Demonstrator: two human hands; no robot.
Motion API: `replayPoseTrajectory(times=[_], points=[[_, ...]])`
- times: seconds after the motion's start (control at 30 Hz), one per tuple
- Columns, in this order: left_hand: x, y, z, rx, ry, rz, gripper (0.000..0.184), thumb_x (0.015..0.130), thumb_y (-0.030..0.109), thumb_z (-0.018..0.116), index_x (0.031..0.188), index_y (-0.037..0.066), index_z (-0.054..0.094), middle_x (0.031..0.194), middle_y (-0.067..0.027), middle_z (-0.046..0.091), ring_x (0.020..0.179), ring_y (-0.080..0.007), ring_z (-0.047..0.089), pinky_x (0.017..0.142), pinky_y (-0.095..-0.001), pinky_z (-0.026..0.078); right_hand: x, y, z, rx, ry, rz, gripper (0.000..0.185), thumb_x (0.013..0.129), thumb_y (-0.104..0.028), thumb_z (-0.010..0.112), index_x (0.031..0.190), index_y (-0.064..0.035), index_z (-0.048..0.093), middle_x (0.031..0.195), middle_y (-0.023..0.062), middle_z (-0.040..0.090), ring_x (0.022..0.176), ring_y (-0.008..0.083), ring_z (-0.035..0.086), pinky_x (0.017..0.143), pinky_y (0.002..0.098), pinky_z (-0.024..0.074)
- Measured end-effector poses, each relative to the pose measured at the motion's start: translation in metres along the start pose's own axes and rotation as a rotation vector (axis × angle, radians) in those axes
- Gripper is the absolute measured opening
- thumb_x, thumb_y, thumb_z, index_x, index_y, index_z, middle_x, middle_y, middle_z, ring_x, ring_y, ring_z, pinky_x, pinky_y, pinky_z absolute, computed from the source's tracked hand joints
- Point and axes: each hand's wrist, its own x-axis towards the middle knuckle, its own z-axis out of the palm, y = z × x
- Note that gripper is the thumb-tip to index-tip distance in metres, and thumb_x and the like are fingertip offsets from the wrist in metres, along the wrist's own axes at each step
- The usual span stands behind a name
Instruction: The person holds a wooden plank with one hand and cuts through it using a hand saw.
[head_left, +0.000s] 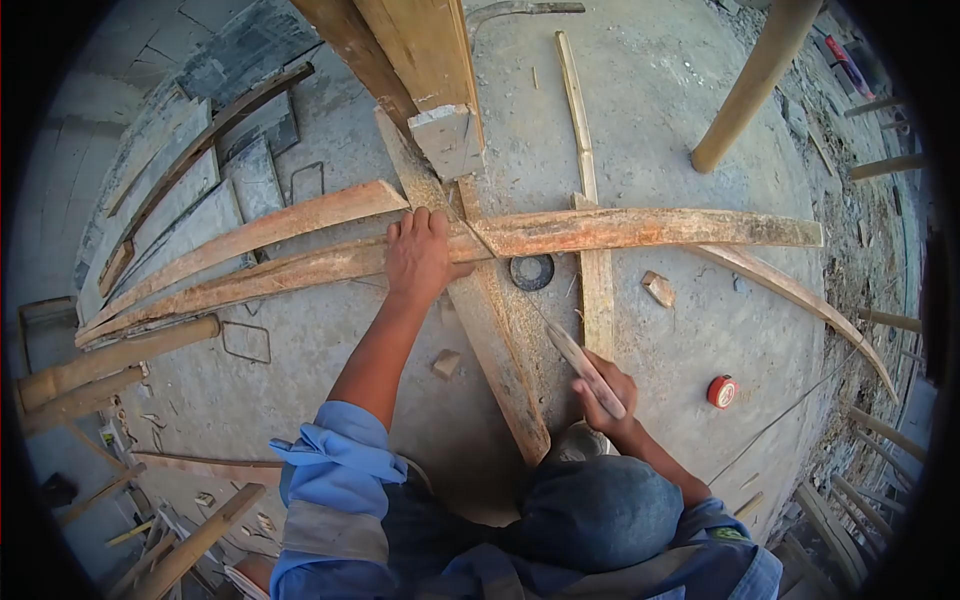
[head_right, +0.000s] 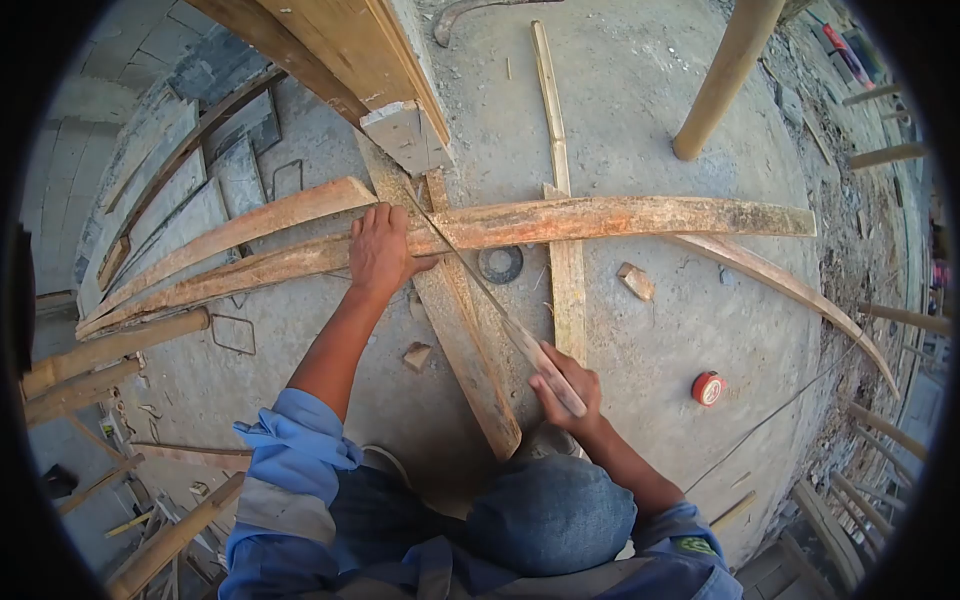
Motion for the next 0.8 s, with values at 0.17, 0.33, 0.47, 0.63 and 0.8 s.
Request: replayPoseTrajectory(times=[0.17,0.33,0.47,0.63,0.8], points=[[-0.003,-0.006,0.001,0.016,0.064,0.024,0.079,0.062,0.049,0.097,0.116,0.007,0.059,0.117,-0.0108,0.058,0.118,-0.0311,0.055,0.101,-0.0454,0.041,0.107,-0.012,0.073,0.242,0.073,0.000,0.046,0.093,-0.014,0.081,0.132,0.0042,0.066,0.107,0.0178,0.077,0.091,0.0239,0.077,0.082,0.0320,0.0584],[0.001,0.000,0.001,-0.019,0.042,0.015,0.077,0.062,0.048,0.098,0.113,0.006,0.058,0.115,-0.0112,0.058,0.115,-0.0319,0.055,0.099,-0.0458,0.042,-0.012,-0.022,-0.005,0.129,0.056,0.113,0.046,0.095,-0.017,0.080,0.132,0.0052,0.065,0.110,0.0209,0.077,0.094,0.0229,0.078,0.084,0.0325,0.0595],[-0.004,0.000,0.007,-0.004,-0.015,0.029,0.076,0.062,0.048,0.098,0.110,0.006,0.057,0.114,-0.0109,0.058,0.113,-0.0316,0.054,0.099,-0.0458,0.042,-0.029,-0.039,-0.022,0.091,0.009,0.210,0.048,0.094,-0.018,0.080,0.133,0.0041,0.064,0.106,0.0206,0.078,0.091,0.0260,0.079,0.082,0.0343,0.0605],[-0.001,0.000,-0.004,-0.033,0.047,0.047,0.074,0.061,0.045,0.098,0.111,0.007,0.059,0.114,-0.0108,0.058,0.115,-0.0306,0.054,0.099,-0.0456,0.041,0.116,-0.021,0.067,0.170,0.082,0.040,0.045,0.095,-0.018,0.080,0.133,-0.0009,0.065,0.107,0.0211,0.076,0.094,0.0272,0.078,0.077,0.0344,0.0596],[0.008,-0.003,0.000,-0.008,0.074,0.064,0.074,0.060,0.045,0.098,0.112,0.009,0.059,0.114,-0.0092,0.059,0.114,-0.0291,0.056,0.098,-0.0442,0.041,0.033,-0.022,0.006,0.145,-0.004,0.084,0.048,0.093,-0.017,0.081,0.134,0.0006,0.065,0.114,0.0212,0.076,0.101,0.0275,0.078,0.085,0.0349,0.0602]])
